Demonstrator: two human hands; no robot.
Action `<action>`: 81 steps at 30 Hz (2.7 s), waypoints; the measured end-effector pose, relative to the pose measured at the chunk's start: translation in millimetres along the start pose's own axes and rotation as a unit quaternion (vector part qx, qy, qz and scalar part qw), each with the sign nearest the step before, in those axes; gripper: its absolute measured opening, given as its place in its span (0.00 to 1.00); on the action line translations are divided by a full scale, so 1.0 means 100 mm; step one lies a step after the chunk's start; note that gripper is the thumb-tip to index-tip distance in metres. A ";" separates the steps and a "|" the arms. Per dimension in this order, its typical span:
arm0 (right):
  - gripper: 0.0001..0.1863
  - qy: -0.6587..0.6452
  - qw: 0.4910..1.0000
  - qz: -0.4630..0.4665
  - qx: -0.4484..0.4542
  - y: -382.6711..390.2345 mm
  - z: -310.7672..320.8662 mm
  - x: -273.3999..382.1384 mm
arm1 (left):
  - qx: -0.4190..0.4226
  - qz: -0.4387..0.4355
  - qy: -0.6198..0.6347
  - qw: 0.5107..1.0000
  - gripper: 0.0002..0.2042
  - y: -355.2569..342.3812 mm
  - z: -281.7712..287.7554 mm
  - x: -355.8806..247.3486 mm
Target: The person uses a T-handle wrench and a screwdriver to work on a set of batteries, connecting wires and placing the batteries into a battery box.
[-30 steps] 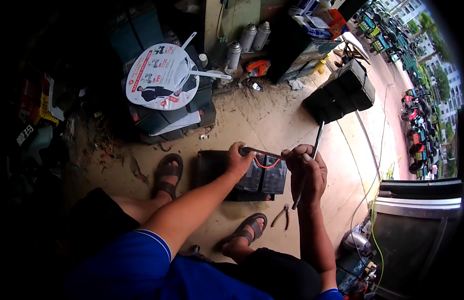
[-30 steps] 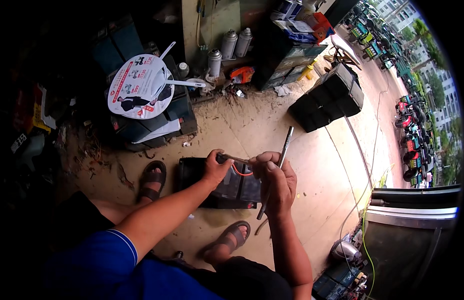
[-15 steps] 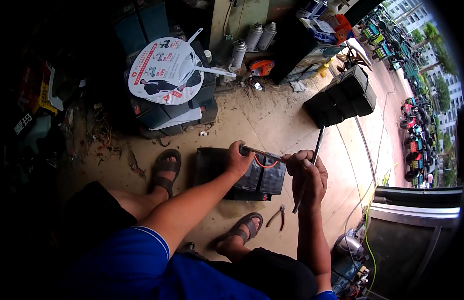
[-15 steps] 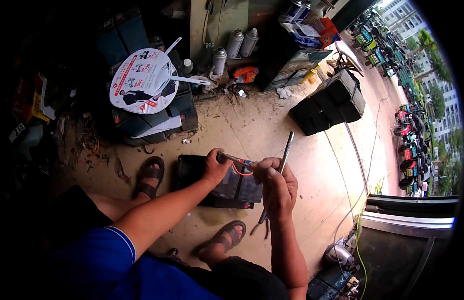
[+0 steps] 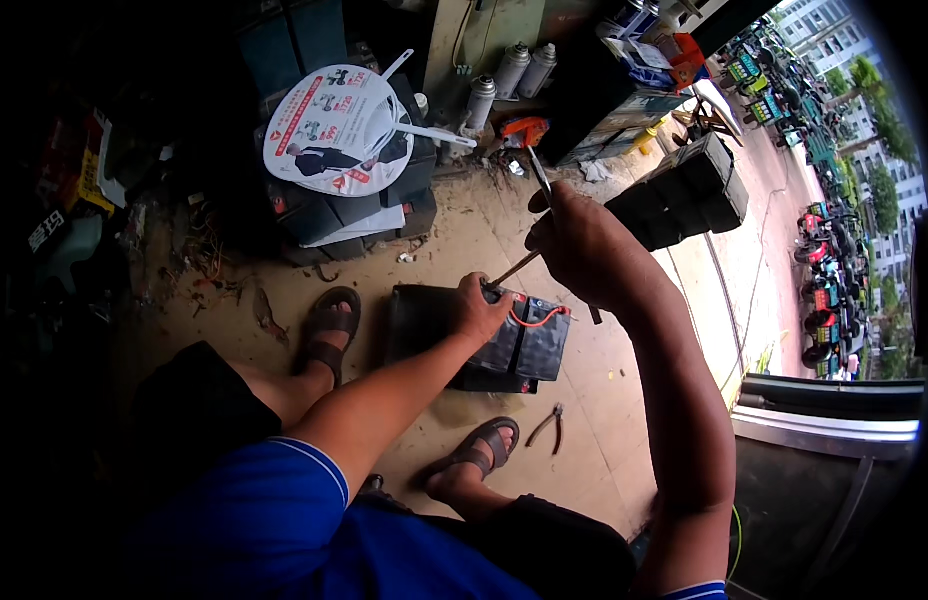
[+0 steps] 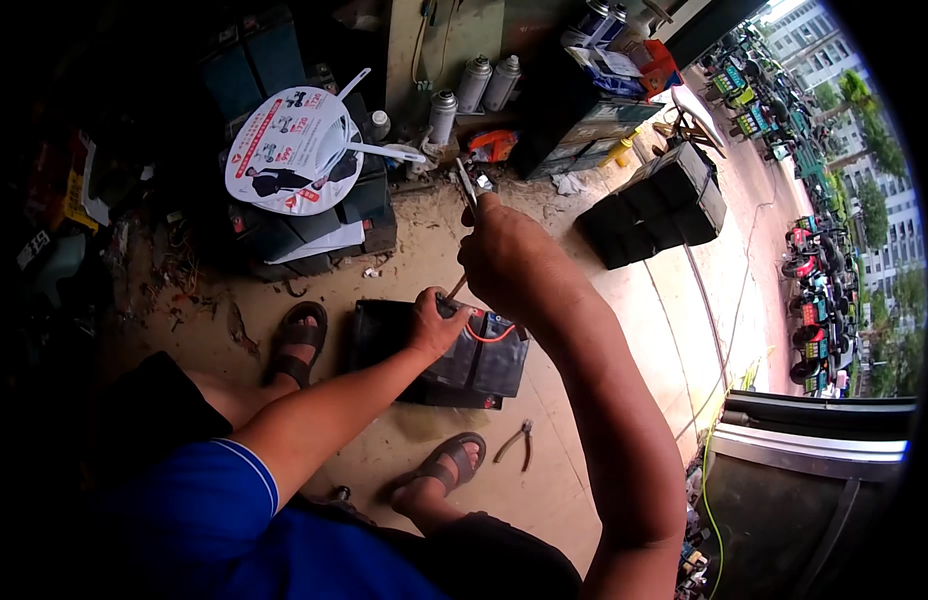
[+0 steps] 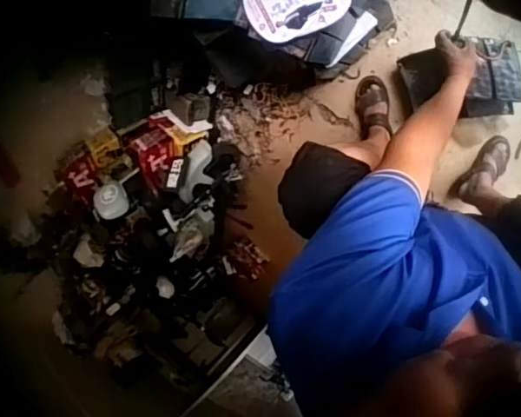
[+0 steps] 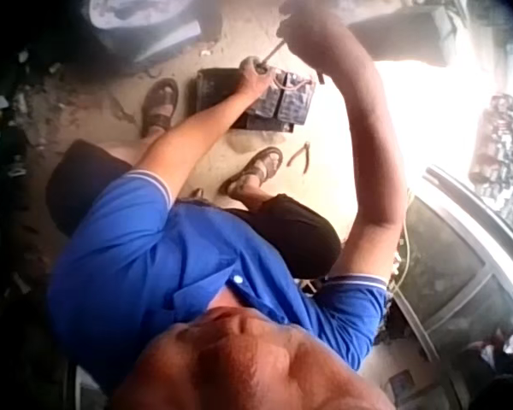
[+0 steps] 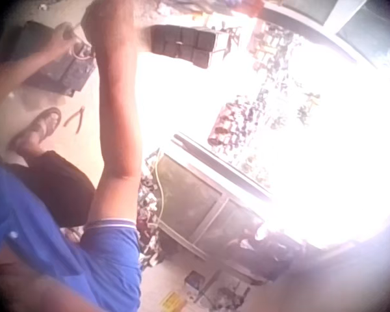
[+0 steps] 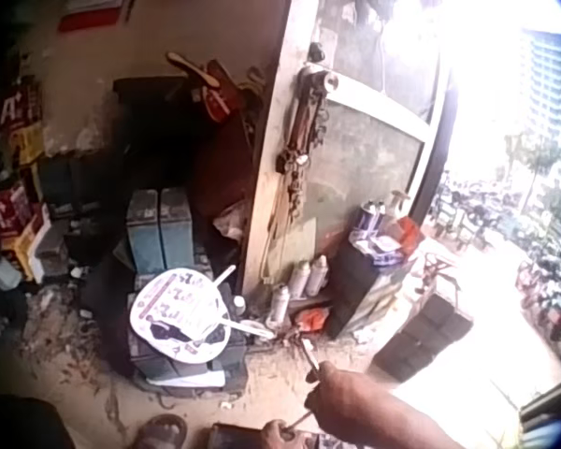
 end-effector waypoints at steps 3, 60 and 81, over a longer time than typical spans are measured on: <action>0.13 0.073 0.997 -0.007 -0.038 -0.09 -0.04 0.26 | -0.010 0.003 -0.010 1.000 0.23 -0.01 0.01 0.03; 0.09 -0.023 0.897 0.213 -0.387 0.04 -0.07 0.49 | 0.104 -0.062 -0.002 0.993 0.44 -0.20 0.30 -0.01; 0.14 -0.231 0.923 0.160 -0.264 0.37 -0.81 -0.45 | 0.271 -0.300 -0.007 0.914 0.13 -0.51 0.89 -1.53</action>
Point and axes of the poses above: each hand's wrist, its own y-axis away from the middle knuckle, its own z-axis out of the back of the hand, x = y × z, the point moved 7 cm from there along -y, towards the middle knuckle, and after that the axes turned 3 degrees about -y, right-handed, at the moved point
